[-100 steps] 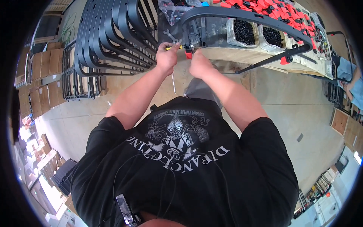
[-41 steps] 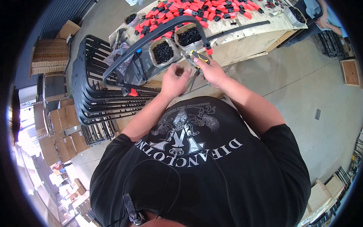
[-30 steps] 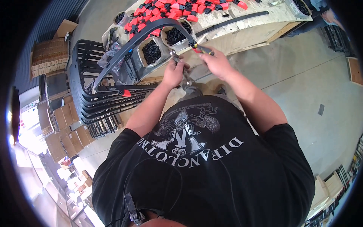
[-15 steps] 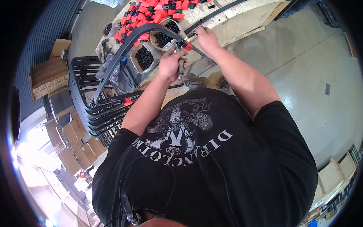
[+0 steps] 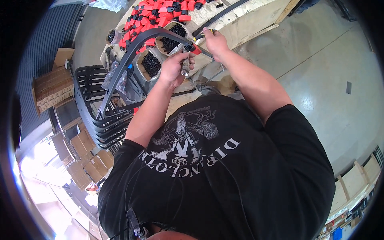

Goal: Attaching plastic grips and covers to metal frames using a screwdriver.

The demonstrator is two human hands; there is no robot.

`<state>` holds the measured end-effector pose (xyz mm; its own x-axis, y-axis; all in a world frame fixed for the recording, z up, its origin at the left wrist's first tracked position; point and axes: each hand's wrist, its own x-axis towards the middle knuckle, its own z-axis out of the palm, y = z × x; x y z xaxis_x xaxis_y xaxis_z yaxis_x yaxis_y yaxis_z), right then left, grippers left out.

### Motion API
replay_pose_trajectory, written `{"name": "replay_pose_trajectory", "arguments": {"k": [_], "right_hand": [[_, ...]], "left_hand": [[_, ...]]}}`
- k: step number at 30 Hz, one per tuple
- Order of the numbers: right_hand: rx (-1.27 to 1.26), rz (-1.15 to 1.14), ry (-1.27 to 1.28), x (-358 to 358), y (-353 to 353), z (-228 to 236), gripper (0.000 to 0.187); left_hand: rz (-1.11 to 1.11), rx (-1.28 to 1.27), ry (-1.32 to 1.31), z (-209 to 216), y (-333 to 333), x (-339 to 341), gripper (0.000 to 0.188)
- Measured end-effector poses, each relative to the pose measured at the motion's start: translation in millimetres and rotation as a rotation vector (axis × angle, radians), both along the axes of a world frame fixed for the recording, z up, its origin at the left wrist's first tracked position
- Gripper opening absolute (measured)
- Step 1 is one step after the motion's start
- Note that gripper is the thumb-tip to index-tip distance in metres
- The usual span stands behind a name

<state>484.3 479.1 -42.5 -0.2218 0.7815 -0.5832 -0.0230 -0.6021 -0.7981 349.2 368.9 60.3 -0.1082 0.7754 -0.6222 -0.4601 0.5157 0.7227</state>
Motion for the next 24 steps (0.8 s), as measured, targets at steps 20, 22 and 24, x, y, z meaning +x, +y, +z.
{"name": "replay_pose_trajectory", "arguments": {"k": [20,22,24], "right_hand": [[0.110,0.564,-0.306,31.7,39.6,36.8,0.062],[0.027,0.556,-0.290,31.7,44.4,46.3,0.063],[-0.047,0.606,-0.275,30.8,46.1,50.4,0.062]], "left_hand": [[-0.096,0.135,0.115,-35.0,-15.2,-0.4,0.028],[-0.278,0.072,0.577,-47.6,-12.7,15.0,0.027],[-0.379,0.025,0.803,-50.2,-5.5,23.8,0.027]]}}
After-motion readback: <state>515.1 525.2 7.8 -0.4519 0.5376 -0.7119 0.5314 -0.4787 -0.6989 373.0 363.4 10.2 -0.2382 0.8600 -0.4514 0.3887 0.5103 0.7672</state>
